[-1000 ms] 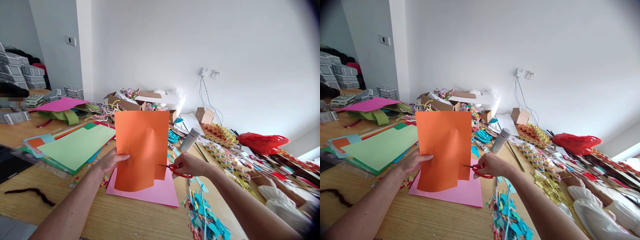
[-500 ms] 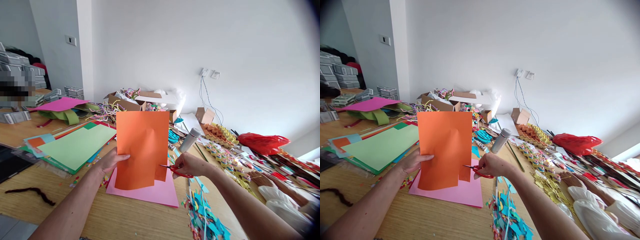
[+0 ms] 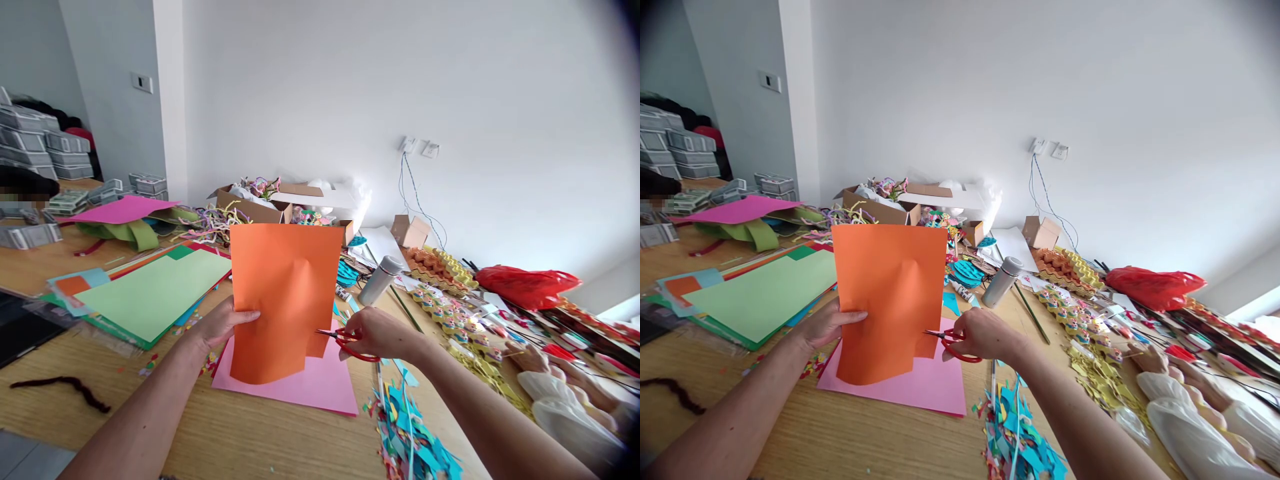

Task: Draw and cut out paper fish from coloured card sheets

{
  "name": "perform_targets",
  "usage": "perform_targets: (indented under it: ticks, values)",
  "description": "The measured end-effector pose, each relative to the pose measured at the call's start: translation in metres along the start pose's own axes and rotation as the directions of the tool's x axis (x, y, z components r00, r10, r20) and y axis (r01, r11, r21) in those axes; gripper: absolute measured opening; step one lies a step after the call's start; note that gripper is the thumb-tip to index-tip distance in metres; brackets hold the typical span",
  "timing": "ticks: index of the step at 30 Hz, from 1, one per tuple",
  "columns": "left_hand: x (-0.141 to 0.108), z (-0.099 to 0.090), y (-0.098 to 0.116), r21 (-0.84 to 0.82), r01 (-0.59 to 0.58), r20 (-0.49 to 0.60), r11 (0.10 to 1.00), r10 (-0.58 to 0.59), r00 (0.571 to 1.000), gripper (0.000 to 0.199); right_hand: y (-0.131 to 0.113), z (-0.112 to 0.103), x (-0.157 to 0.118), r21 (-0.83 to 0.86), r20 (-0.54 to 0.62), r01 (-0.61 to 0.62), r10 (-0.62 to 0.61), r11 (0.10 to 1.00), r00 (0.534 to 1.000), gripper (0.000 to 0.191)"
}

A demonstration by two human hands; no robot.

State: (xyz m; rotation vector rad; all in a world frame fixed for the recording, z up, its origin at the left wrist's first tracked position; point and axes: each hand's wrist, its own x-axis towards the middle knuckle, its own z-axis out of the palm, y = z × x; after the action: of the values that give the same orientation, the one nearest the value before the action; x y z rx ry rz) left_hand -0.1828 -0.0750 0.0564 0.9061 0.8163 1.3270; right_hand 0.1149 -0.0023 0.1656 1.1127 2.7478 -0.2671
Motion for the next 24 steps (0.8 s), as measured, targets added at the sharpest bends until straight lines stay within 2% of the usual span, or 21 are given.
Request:
perform_targets:
  ticks: [5, 7, 12, 16, 20, 24]
  values:
    - [0.0, 0.001, 0.001, -0.037, 0.008, -0.018, 0.999, -0.009, 1.0, 0.048, 0.004, -0.003, -0.003, 0.32, 0.23, -0.033, -0.044, 0.947, 0.972, 0.054]
    - [-0.001, 0.0, 0.001, -0.047, 0.012, -0.022, 0.999, -0.013, 1.0, 0.047, 0.006, -0.004, -0.004, 0.38, 0.264, -0.044, -0.063, 0.924, 0.962, 0.054]
    - [-0.001, -0.003, -0.001, -0.02, 0.037, 0.018, 0.999, -0.036, 0.999, 0.047, 0.009, -0.002, -0.006, 0.341, 0.249, -0.051, -0.038, 0.939, 0.968, 0.055]
    - [0.002, -0.005, -0.003, 0.012, 0.133, 0.051, 0.991, -0.134, 0.99, 0.049, 0.011, 0.004, -0.003, 0.331, 0.329, -0.109, -0.006, 0.937, 0.944, 0.057]
    - [0.005, -0.005, -0.006, 0.043, 0.192, 0.023, 0.981, -0.193, 0.981, 0.051, 0.012, 0.013, 0.002, 0.326, 0.386, -0.13, -0.006, 0.937, 0.923, 0.06]
    - [0.006, -0.005, -0.007, 0.085, 0.186, 0.003, 0.979, -0.187, 0.982, 0.048, 0.013, 0.021, 0.008, 0.322, 0.392, -0.109, -0.028, 0.941, 0.919, 0.06]
